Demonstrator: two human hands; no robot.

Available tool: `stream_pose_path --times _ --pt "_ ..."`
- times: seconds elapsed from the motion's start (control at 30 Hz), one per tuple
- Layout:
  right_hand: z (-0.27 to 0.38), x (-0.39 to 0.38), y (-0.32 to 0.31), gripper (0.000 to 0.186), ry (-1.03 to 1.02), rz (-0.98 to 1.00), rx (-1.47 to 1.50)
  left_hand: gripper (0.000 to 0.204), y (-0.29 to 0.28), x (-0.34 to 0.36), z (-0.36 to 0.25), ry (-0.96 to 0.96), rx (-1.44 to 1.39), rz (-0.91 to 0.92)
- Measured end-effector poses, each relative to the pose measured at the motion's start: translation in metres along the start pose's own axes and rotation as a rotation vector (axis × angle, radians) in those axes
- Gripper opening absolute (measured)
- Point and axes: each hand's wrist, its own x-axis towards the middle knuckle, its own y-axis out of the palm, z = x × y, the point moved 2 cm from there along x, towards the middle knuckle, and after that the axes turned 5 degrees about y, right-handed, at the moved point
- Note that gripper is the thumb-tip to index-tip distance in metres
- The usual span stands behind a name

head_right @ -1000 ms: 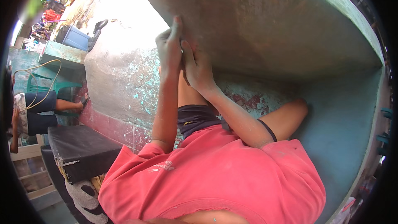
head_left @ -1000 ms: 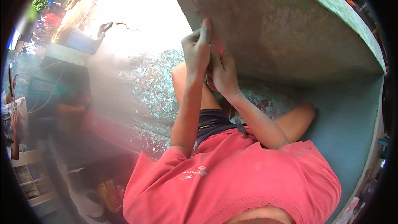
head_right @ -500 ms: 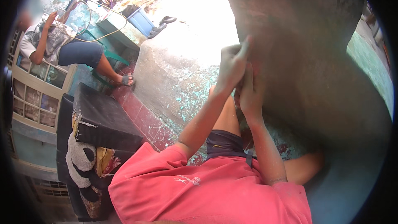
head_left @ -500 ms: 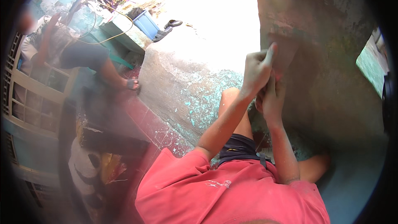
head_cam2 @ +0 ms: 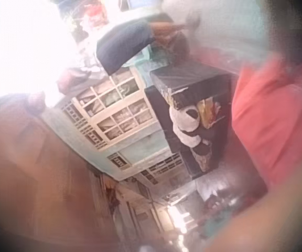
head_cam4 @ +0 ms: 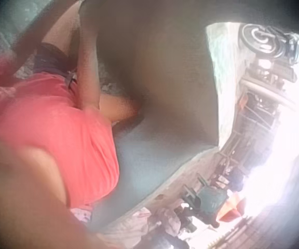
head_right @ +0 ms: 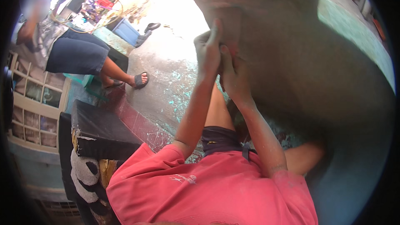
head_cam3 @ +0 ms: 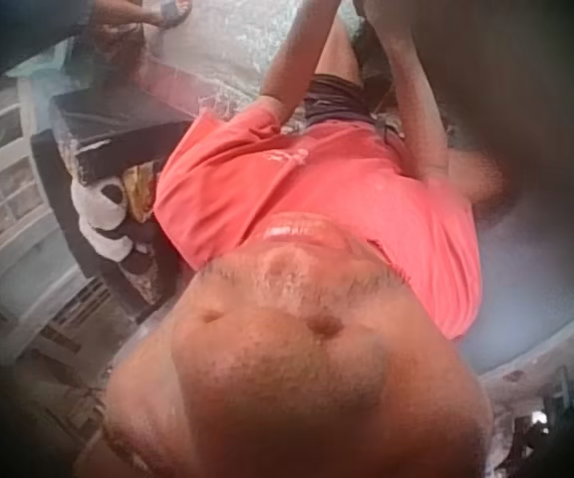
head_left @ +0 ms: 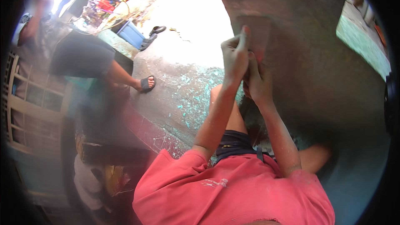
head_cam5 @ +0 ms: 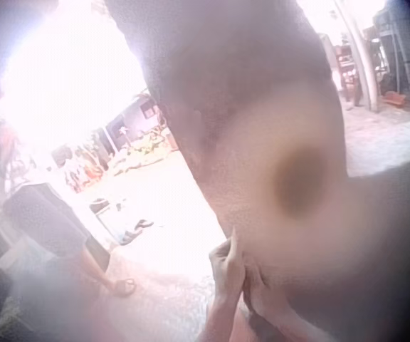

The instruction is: The person sits inside a large tub-like structure and uses a sanding block to smooth the interior curved walls. They move the sanding block back and forth across the surface, focusing on different sections of the wall.

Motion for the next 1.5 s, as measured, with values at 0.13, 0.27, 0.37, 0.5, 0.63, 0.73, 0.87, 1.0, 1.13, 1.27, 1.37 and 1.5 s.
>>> stream_pose_path --times 0.13,0.27,0.37,0.5,0.63,0.73,0.87,1.0,1.13,1.27,1.37,1.5 --pt "-0.061 -0.020 -0.035 0.051 0.107 0.009 0.076 0.056 -0.007 -0.036 0.056 -0.075 0.154 0.084" --pt "-0.161 -0.072 -0.085 0.053 0.379 -0.229 -0.029 0.063 -0.019 -0.128 0.177 -0.380 0.208 0.141" --pt "-0.198 -0.099 -0.112 0.055 0.462 -0.348 -0.090 0.065 -0.010 -0.165 0.211 -0.552 0.223 0.100" --pt "-0.162 -0.051 -0.102 0.058 0.267 -0.257 -0.370 0.064 -0.008 -0.117 0.177 -0.244 0.237 0.039" --pt "-0.107 -0.017 -0.066 0.065 -0.020 -0.180 -0.317 0.060 -0.003 -0.076 0.119 -0.238 -0.055 -0.046" --pt "-0.133 -0.023 -0.068 0.056 0.133 -0.156 -0.217 0.063 -0.018 -0.085 0.144 -0.263 0.033 -0.003" --pt "-0.234 -0.043 -0.105 0.054 0.126 -0.357 -0.450 0.074 -0.019 -0.151 0.222 -0.663 0.056 -0.027" --pt "-0.258 -0.054 -0.104 0.062 0.223 -0.385 -0.432 0.081 -0.031 -0.154 0.237 -0.685 0.205 -0.007" --pt "-0.234 -0.043 -0.082 0.063 0.436 -0.377 -0.527 0.075 -0.039 -0.134 0.212 -0.722 0.215 0.038" --pt "-0.225 -0.032 -0.082 0.062 0.312 -0.388 -0.407 0.066 -0.038 -0.132 0.212 -0.628 0.084 0.094" --pt "-0.230 -0.028 -0.091 0.064 0.247 -0.417 -0.413 0.061 -0.034 -0.134 0.224 -0.554 -0.023 0.028" --pt "-0.238 -0.034 -0.094 0.064 0.155 -0.503 -0.371 0.056 -0.026 -0.148 0.226 -0.498 -0.051 -0.118"
